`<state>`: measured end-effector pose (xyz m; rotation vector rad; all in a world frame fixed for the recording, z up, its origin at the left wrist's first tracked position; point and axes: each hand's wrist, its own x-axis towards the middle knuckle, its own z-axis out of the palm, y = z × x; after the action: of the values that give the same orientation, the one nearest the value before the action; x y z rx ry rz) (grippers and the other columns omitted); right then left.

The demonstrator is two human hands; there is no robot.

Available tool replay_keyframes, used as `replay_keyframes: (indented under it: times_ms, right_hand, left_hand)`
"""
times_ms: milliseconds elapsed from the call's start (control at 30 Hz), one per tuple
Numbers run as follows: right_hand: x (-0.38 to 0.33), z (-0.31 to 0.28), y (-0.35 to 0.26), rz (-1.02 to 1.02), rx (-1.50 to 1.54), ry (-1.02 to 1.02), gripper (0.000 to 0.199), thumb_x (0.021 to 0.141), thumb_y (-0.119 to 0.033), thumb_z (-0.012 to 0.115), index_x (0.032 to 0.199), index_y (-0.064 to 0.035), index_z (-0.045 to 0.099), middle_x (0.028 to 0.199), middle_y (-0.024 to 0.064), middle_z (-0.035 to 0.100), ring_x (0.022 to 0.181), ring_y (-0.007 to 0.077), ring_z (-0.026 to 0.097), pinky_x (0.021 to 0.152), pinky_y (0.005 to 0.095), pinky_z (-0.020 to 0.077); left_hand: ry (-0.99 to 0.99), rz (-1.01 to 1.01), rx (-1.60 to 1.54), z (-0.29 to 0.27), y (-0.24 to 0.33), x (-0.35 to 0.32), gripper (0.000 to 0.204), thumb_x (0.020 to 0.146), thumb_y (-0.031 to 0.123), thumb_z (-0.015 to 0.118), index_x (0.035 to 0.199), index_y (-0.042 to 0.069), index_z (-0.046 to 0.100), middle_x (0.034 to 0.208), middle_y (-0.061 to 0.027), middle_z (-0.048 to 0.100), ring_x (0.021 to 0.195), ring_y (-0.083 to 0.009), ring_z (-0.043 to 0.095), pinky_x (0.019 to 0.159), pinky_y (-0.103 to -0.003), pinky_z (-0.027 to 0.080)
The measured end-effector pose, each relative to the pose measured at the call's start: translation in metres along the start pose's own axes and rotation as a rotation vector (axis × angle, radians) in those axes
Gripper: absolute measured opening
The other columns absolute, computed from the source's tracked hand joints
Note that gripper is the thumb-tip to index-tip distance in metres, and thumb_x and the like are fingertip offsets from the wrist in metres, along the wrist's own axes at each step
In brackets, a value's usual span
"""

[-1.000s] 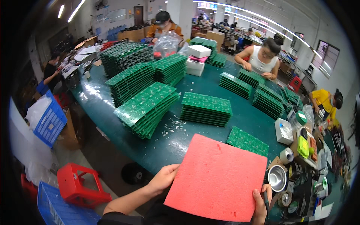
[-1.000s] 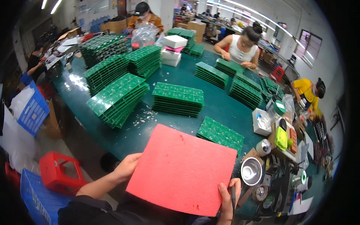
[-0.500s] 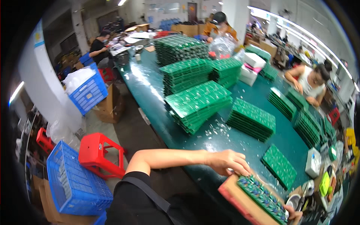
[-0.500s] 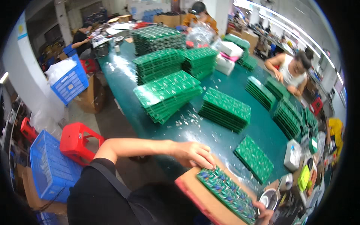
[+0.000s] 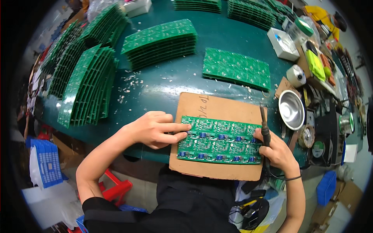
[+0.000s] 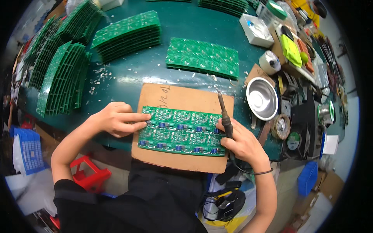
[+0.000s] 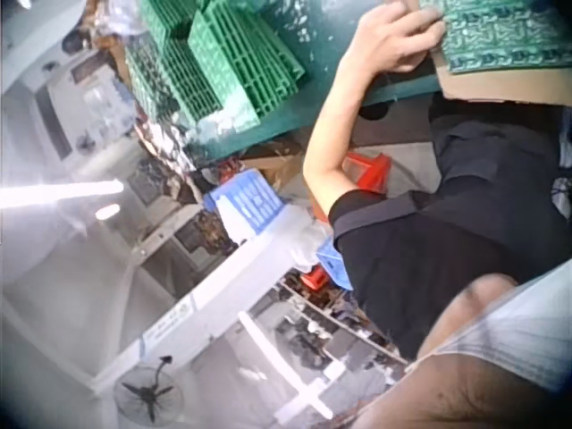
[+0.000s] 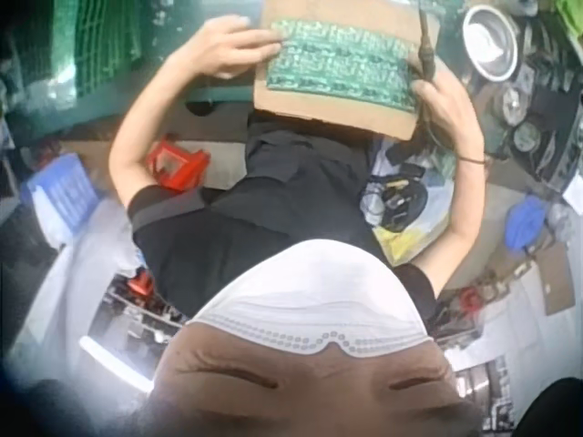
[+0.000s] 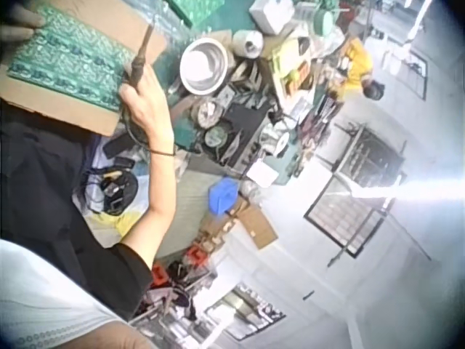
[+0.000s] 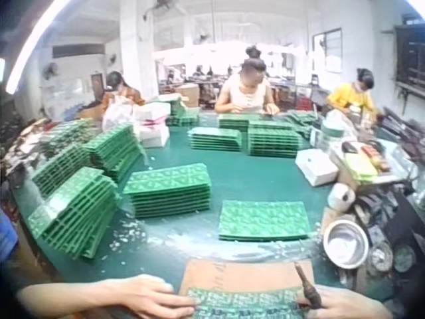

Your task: The person solders electronic components onto circuit boards using a soldering iron and stacks the circuit boards on the workstation.

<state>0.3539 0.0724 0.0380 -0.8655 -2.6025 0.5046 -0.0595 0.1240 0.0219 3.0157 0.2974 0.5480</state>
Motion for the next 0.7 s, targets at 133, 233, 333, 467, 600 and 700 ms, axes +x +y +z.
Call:
replay_keyframes:
  times_ms: [133,233,333,467,600,700]
  right_hand:
    - [-0.005,0.001,-0.004,0.012,-0.060,0.020,0.014,0.075,-0.009,0.060,0.083,-0.0049,0.049,0.119,0.0175,0.059,0.114,0.0395,0.056,0.098,0.0497,0.0463]
    - [-0.004,0.001,-0.008,0.027,-0.046,0.051,0.015,0.076,-0.009,0.060,0.084,-0.0056,0.047,0.118,0.0168,0.060,0.113,0.0400,0.056,0.095,0.0489,0.0470]
    - [-0.003,-0.002,-0.021,0.123,0.074,0.143,0.019,0.073,-0.005,0.063,0.084,-0.0058,0.047,0.119,0.0189,0.061,0.114,0.0407,0.057,0.094,0.0486,0.0451]
    - [0.001,0.006,-0.059,0.247,0.324,0.547,0.019,0.080,0.004,0.060,0.090,-0.0063,0.047,0.112,0.0237,0.064,0.107,0.0389,0.061,0.093,0.0466,0.0464]
    - [0.023,0.029,-0.107,0.396,0.549,0.701,0.013,0.098,-0.014,0.051,0.099,-0.0055,0.041,0.094,0.0230,0.065,0.090,0.0317,0.063,0.086,0.0445,0.0498]
    - [0.042,0.047,-0.118,0.363,0.464,0.575,0.011,0.098,-0.011,0.051,0.104,-0.0049,0.045,0.091,0.0211,0.067,0.086,0.0306,0.064,0.080,0.0427,0.0521]
  left_hand:
    - [0.037,-0.043,-0.118,0.006,0.001,0.009,0.041,0.064,0.014,0.067,0.105,0.012,0.065,0.121,-0.0049,0.065,0.056,-0.0172,0.047,0.052,-0.029,0.041]
    - [0.050,-0.107,-0.214,-0.005,0.008,0.016,0.037,0.063,0.010,0.064,0.099,0.009,0.066,0.111,-0.0070,0.067,0.058,-0.0193,0.049,0.053,-0.032,0.042]
    - [0.197,-0.385,-0.435,-0.020,0.015,0.019,0.015,0.071,0.006,0.059,0.086,0.006,0.062,0.083,-0.0087,0.061,0.069,-0.0253,0.055,0.060,-0.037,0.044]
    - [0.498,-0.729,-0.534,-0.025,0.039,0.032,0.011,0.086,0.002,0.053,0.089,0.004,0.063,0.077,-0.0049,0.055,0.064,-0.0172,0.048,0.061,-0.030,0.041]
    - [0.512,-0.949,-0.658,-0.032,0.061,0.045,0.017,0.095,0.010,0.057,0.109,0.001,0.061,0.084,0.0002,0.054,0.069,-0.0028,0.045,0.059,-0.019,0.037]
    - [0.665,-1.003,-1.100,-0.017,0.087,0.067,0.012,0.095,0.004,0.056,0.106,0.002,0.057,0.087,-0.0005,0.055,0.073,-0.0019,0.049,0.062,-0.018,0.042]
